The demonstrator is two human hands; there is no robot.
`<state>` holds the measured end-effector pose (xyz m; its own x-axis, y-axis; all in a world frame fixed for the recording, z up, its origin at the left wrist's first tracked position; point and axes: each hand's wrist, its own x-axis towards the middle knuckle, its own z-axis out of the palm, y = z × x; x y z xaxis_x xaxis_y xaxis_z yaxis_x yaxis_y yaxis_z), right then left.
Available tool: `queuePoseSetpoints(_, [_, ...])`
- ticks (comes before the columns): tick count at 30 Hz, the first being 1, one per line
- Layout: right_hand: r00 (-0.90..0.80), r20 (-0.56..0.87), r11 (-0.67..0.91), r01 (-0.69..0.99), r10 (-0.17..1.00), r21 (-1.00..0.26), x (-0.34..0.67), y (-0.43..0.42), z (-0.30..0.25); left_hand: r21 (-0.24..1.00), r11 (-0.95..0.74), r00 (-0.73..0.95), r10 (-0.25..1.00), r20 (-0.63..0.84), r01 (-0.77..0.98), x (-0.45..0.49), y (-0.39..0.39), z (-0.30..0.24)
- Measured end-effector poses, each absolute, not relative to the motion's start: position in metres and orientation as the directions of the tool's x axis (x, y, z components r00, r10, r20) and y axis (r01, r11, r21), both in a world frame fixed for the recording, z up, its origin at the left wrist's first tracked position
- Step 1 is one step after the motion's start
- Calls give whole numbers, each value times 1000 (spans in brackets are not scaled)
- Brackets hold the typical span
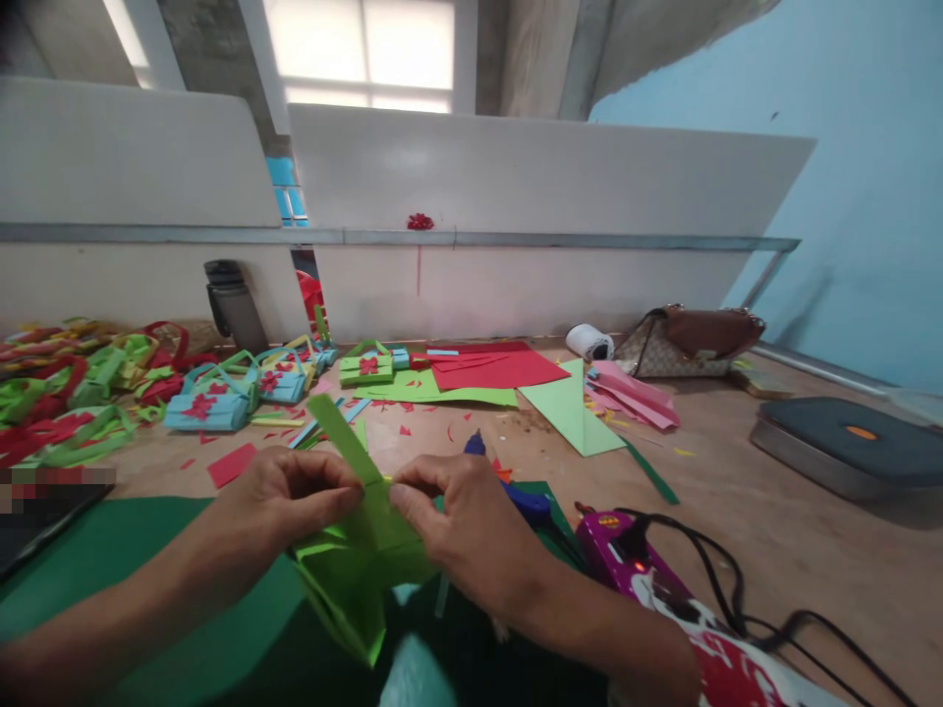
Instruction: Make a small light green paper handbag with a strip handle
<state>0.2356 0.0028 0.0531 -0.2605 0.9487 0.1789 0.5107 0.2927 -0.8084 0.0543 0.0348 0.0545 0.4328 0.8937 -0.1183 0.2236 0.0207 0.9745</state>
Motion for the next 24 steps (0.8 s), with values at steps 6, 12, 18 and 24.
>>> queuePoseSetpoints(6, [-243,196,305,591,950,-747,235,6,47,990,-26,419,907,-36,142,50,39,57])
queuePoseSetpoints(12, [-240,175,284,569,955,-772,235,7,44,959,-179,395,915,80,219,49,40,62])
queuePoseSetpoints(18, [-153,221,268,517,963,-813,235,8,43,911,-277,458,881,114,305,47,43,57])
queuePoseSetpoints(24, [-153,207,256,483,966,-837,234,8,42,958,-47,477,873,-98,283,46,52,58])
